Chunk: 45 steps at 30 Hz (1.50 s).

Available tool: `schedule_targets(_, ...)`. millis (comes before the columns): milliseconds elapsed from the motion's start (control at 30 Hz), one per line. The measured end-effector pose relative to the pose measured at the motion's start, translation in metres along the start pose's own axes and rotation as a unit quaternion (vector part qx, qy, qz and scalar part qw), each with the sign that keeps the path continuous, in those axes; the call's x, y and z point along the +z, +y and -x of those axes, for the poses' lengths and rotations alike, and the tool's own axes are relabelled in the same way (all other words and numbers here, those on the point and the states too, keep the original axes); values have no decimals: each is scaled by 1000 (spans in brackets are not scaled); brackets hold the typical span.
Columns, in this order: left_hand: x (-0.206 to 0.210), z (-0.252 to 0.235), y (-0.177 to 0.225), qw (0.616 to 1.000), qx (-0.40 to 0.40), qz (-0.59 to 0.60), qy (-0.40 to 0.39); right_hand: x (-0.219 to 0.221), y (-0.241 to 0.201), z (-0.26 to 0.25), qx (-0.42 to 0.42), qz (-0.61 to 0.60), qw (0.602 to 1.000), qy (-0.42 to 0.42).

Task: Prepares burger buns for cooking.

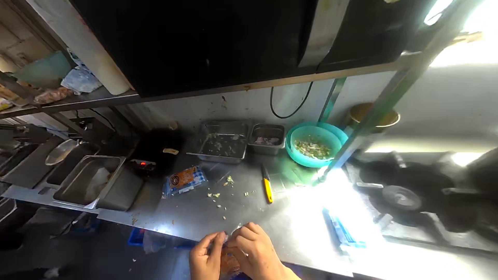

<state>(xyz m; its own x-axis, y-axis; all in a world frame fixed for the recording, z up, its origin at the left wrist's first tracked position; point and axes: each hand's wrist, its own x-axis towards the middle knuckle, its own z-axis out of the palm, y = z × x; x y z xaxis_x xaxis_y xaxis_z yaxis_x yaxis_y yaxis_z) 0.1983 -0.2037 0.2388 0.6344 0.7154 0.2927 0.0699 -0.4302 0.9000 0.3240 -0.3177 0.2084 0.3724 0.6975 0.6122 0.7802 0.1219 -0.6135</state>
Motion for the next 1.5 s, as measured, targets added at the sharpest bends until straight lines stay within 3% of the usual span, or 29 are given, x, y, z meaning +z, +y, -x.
schedule_targets(100,-5,-29,0,996,-67,-37,48,-13,-12,7,-84,-36,996,2)
schedule_targets(200,-24,-70,-6,985,-124,9,116,-33,-23,17,-67,-88,994,24)
schedule_targets(300,-34,-84,0,989,-100,2,109,-46,-2,18,32,-121,992,32)
schedule_targets(367,-32,-82,7,993,-70,-24,93,-47,13,15,105,-100,989,-6)
schedule_targets(467,-27,-78,11,994,5,-87,64,-43,10,-3,132,-44,990,-23)
schedule_targets(633,-41,-74,3,981,152,-121,-16,-4,-17,-49,81,-12,996,-35)
schedule_targets(767,-74,-84,-9,980,183,-71,-16,34,-22,-69,60,29,997,-42)
schedule_targets(933,-137,-98,-58,987,153,7,-40,100,-44,-93,111,8,991,-80)
schedule_targets(1033,-179,-102,-96,991,88,95,-35,142,-66,-111,126,54,986,-92)
schedule_targets(1100,-206,-104,-120,987,29,160,-17,162,-79,-125,146,36,987,-63)
schedule_targets(1167,-229,-107,-146,977,-20,213,5,174,-89,-141,177,-59,982,9)
schedule_targets(1267,-255,-104,-172,961,-87,262,18,186,-97,-151,266,-190,931,160)
schedule_targets(1333,-266,-105,-182,958,-96,270,0,196,-82,-154,405,-221,849,258)
schedule_targets(1433,-280,-106,-191,959,-83,269,-30,221,-28,-143,593,-197,732,273)
schedule_targets(1500,-286,-110,-191,957,-68,277,-47,241,10,-132,621,-161,729,238)
